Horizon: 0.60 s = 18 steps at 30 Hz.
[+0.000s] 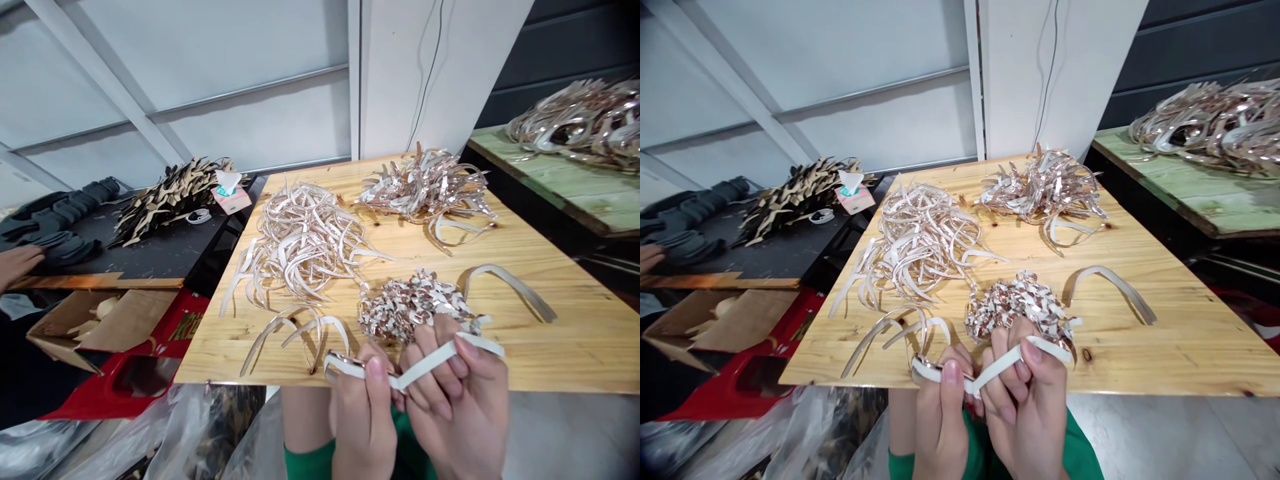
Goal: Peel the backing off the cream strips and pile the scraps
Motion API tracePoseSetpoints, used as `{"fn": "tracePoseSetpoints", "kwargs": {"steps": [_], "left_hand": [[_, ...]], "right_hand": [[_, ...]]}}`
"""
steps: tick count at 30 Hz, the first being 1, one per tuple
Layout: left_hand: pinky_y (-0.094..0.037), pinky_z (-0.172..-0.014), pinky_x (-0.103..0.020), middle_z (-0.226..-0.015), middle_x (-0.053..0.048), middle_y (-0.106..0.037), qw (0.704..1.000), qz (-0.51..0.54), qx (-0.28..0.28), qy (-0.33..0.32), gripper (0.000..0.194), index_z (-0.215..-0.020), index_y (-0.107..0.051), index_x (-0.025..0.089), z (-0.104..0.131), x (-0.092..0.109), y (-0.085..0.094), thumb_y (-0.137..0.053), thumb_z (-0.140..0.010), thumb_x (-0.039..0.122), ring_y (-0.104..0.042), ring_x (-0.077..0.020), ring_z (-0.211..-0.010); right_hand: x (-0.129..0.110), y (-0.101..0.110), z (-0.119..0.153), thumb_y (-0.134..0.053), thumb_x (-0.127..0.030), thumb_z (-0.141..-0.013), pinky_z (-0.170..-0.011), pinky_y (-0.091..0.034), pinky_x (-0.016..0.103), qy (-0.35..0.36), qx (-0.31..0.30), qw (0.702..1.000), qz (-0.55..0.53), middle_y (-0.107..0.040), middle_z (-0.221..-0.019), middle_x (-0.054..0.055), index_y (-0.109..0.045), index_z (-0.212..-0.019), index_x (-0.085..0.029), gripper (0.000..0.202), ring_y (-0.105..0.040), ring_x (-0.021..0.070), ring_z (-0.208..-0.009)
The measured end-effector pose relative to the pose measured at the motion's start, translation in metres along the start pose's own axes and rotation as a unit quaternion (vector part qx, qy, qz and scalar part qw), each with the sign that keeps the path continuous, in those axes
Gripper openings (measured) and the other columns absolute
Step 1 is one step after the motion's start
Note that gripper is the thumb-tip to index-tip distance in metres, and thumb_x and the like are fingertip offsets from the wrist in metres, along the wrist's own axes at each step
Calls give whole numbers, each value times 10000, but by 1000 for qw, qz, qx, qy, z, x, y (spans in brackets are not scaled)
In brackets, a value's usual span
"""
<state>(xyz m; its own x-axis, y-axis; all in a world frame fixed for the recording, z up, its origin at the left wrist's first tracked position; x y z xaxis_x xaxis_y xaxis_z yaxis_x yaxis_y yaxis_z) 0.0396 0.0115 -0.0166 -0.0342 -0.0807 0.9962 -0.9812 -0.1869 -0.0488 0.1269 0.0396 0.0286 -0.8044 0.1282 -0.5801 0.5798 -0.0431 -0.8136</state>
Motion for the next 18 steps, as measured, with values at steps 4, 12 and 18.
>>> {"fn": "tracePoseSetpoints", "kwargs": {"steps": [4, 12, 18], "left_hand": [[-395, -613, -348, -616, -22, -581, 995, -78, 25, -63, 538, -692, -603, 244, -3, 12, 3, -443, -1126, 519, -554, -195, -564], [-442, -623, -353, -581, -15, -581, 974, -166, 79, -129, 486, -700, -612, 252, -1, 23, 8, -462, -1128, 426, -539, -204, -523], [-409, -602, -334, -586, 3, -537, 976, -172, 86, -107, 458, -763, -617, 253, 1, 17, 8, -436, -1135, 449, -506, -196, -537]], "right_hand": [[-2, 3, -1, -597, -347, -1006, -296, -131, 230, -9, 12, 999, -30, -158, -539, -122, -324, -673, -252, 441, -18, 76, -347], [-7, 4, 4, -554, -312, -1055, -229, -146, 214, 39, 71, 993, -81, -164, -567, -114, -485, -708, -253, 358, -46, 92, -345], [-15, 4, 2, -577, -288, -1058, -281, -267, 198, 76, 106, 989, -67, -224, -603, -93, -525, -718, -246, 347, -151, 116, -416]]}}
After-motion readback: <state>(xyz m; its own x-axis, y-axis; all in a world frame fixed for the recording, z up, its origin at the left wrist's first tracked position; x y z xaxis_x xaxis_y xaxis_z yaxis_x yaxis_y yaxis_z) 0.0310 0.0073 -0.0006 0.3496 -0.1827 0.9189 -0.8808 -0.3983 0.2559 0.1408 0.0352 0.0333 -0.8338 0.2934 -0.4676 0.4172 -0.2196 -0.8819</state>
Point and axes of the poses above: each hand's wrist, its own z-axis away from the middle knuckle, its own y-axis out of the back of the hand, x = y × z, the point moved 2 cm from there along -z, towards the middle knuckle
